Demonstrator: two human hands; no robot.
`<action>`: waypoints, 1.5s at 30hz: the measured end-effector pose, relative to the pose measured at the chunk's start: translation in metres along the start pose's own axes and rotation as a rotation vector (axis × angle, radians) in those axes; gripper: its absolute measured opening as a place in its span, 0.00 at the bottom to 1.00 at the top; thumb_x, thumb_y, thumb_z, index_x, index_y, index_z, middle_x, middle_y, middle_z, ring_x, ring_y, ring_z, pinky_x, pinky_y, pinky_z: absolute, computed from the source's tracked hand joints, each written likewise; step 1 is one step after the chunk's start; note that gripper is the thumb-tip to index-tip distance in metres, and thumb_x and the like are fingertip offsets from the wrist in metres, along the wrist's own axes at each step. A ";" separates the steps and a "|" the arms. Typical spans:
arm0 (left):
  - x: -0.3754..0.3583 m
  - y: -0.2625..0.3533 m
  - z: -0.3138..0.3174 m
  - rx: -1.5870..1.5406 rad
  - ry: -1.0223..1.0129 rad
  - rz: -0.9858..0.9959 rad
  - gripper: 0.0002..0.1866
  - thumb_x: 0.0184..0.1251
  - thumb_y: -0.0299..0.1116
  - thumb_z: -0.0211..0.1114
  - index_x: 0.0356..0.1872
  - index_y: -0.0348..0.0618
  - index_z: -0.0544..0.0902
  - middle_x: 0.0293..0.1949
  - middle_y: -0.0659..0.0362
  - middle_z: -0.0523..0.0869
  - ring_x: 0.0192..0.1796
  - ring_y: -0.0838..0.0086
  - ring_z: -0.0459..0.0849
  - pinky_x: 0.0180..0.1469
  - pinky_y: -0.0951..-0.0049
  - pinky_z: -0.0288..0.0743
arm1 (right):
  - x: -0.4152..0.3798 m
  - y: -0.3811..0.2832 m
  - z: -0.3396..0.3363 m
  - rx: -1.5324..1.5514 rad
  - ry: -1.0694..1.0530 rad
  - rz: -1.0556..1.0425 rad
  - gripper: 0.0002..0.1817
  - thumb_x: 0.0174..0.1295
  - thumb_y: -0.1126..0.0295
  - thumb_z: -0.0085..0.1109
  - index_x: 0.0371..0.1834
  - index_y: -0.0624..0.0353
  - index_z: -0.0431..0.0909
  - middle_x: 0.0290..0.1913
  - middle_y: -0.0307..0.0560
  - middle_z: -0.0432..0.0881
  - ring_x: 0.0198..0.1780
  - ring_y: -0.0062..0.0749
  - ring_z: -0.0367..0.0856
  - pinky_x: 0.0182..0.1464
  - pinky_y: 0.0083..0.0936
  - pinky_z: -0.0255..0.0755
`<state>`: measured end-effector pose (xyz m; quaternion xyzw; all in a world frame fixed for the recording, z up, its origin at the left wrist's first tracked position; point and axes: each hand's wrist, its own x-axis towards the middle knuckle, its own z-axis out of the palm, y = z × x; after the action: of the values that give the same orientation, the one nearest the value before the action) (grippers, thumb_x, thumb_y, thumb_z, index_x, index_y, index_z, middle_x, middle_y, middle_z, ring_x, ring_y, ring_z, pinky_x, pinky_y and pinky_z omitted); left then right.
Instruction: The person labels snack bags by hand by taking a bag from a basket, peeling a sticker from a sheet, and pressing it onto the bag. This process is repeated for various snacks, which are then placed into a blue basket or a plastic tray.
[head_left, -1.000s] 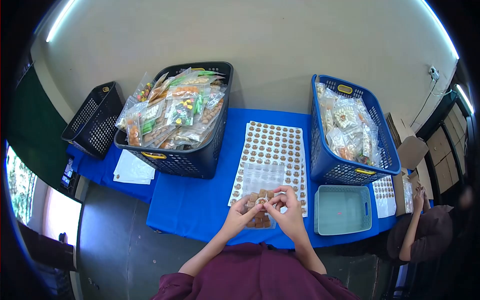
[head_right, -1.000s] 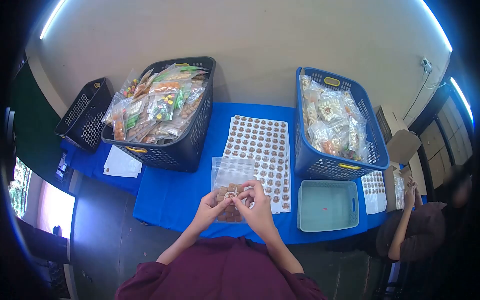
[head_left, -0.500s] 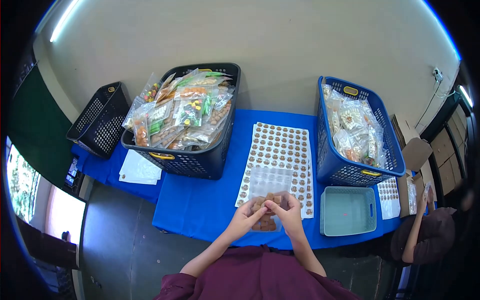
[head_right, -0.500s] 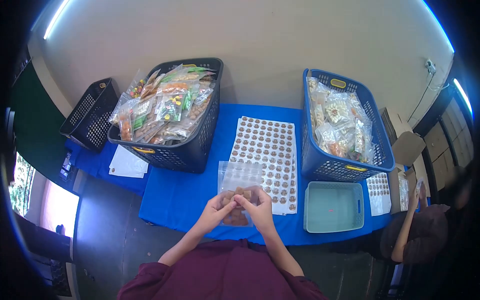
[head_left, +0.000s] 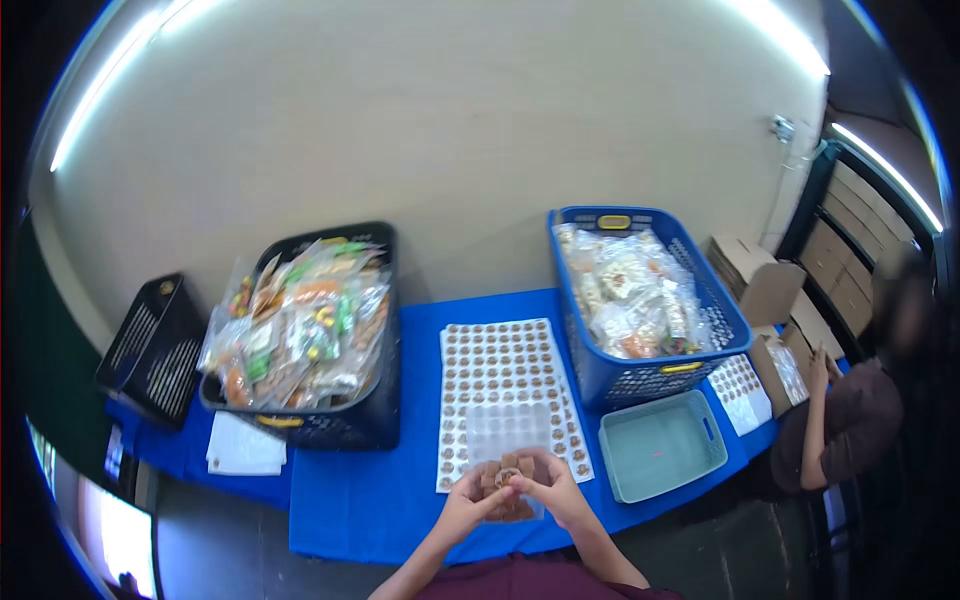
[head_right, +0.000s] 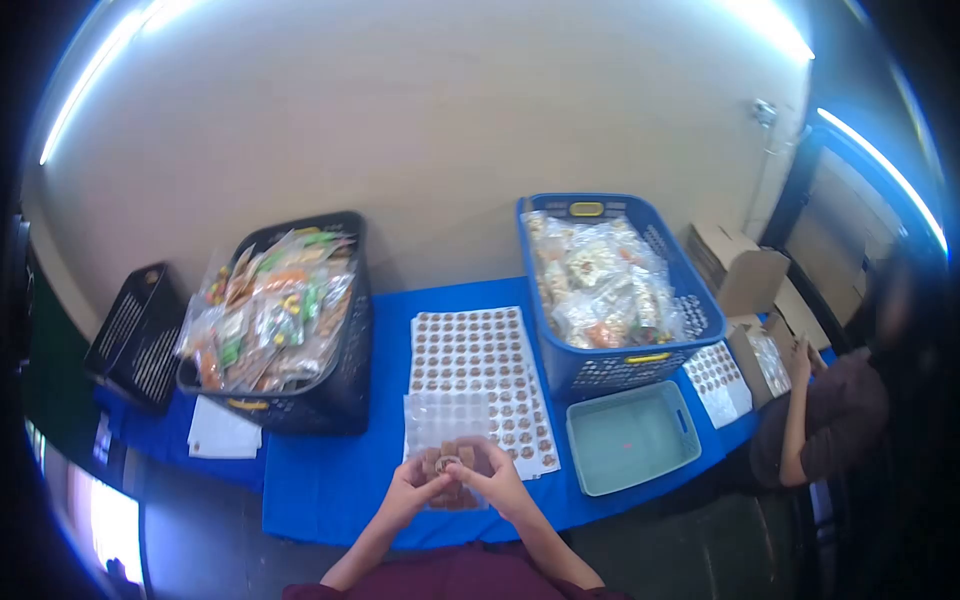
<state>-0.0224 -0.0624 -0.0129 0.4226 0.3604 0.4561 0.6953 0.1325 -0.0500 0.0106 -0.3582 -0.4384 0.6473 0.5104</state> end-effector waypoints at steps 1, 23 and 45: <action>0.005 -0.001 0.006 0.003 -0.031 0.015 0.20 0.61 0.26 0.59 0.53 0.34 0.67 0.46 0.56 0.77 0.45 0.77 0.78 0.48 0.77 0.73 | -0.002 -0.003 -0.006 -0.010 0.025 -0.005 0.11 0.55 0.73 0.60 0.41 0.64 0.75 0.36 0.41 0.80 0.41 0.20 0.76 0.44 0.18 0.70; 0.090 -0.032 0.118 0.040 -0.241 0.030 0.21 0.59 0.23 0.60 0.52 0.35 0.64 0.47 0.54 0.76 0.47 0.74 0.78 0.48 0.76 0.75 | -0.020 -0.039 -0.121 0.151 0.241 -0.024 0.12 0.56 0.77 0.57 0.44 0.62 0.73 0.37 0.41 0.79 0.39 0.20 0.77 0.41 0.18 0.72; 0.147 -0.068 0.201 0.196 -0.093 0.124 0.17 0.57 0.25 0.63 0.47 0.34 0.71 0.41 0.56 0.79 0.43 0.76 0.79 0.44 0.77 0.75 | -0.015 -0.075 -0.226 0.106 0.228 -0.060 0.13 0.55 0.75 0.59 0.43 0.62 0.72 0.39 0.43 0.78 0.38 0.22 0.77 0.41 0.18 0.71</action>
<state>0.2257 0.0084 -0.0155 0.5307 0.3435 0.4408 0.6372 0.3678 -0.0115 -0.0007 -0.3887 -0.3530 0.6091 0.5944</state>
